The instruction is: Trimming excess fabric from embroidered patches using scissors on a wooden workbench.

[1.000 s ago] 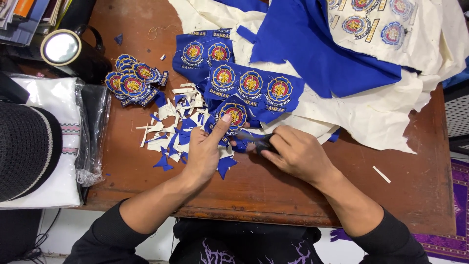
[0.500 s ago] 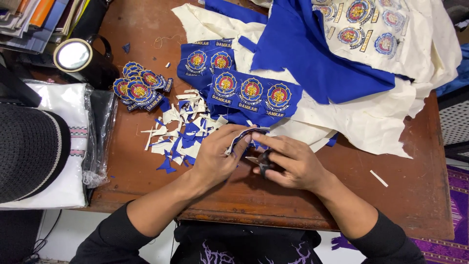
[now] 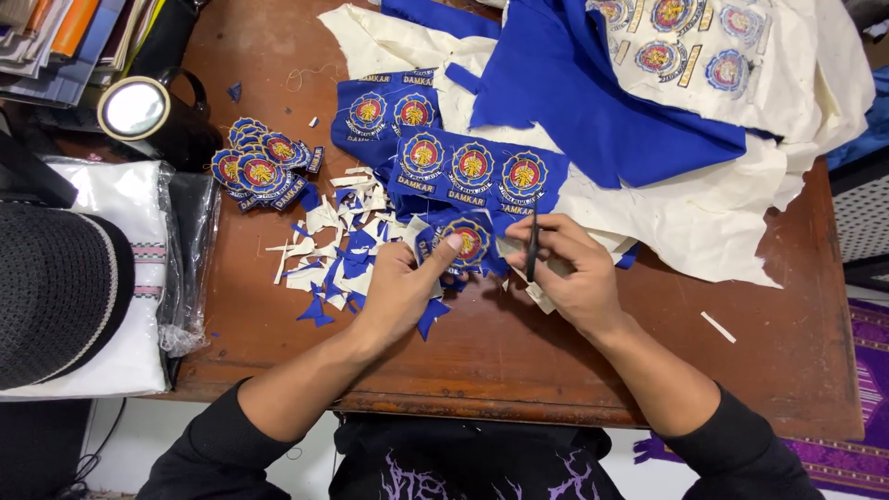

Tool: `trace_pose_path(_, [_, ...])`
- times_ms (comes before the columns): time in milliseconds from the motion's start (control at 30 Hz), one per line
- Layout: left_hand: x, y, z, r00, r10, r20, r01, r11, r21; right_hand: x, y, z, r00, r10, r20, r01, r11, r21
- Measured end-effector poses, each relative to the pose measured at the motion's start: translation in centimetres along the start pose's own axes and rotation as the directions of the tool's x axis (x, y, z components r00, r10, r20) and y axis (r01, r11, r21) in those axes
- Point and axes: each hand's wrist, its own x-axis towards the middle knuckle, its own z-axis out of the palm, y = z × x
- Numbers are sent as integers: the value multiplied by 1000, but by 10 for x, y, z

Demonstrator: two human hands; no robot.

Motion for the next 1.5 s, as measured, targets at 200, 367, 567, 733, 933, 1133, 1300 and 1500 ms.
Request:
trace_pose_path(200, [-12, 22, 16, 995, -61, 78, 66, 996, -62, -5, -1, 2, 969, 190, 160, -222, 950, 220])
trace_pose_path(367, [-8, 14, 13, 982, -145, 120, 162, 975, -153, -4, 3, 2, 945, 247, 214, -311, 880, 359])
trace_pose_path(567, [-10, 23, 15, 978, -140, 153, 169, 966, -196, -6, 4, 1, 951, 214, 225, -287, 882, 374])
trace_pose_path(733, [-12, 32, 14, 979, -136, 151, 159, 975, -154, -11, 4, -4, 970, 97, 225, -146, 967, 211])
trace_pose_path(933, [-13, 29, 16, 966, -145, 214, 188, 962, -198, -13, 3, -8, 973, -93, 209, 90, 996, 27])
trace_pose_path(1133, [-12, 22, 15, 967, -59, 249, 98, 984, -146, -9, 0, -9, 964, -201, 171, 210, 977, -31])
trace_pose_path(1300, [-13, 37, 12, 998, -13, 59, 25, 980, -198, 1, -8, -21, 954, -74, 291, 34, 990, 140])
trace_pose_path(1500, [-12, 35, 6, 999, 7, -52, -17, 979, -201, -8, -6, -16, 789, 74, 610, -311, 904, 293])
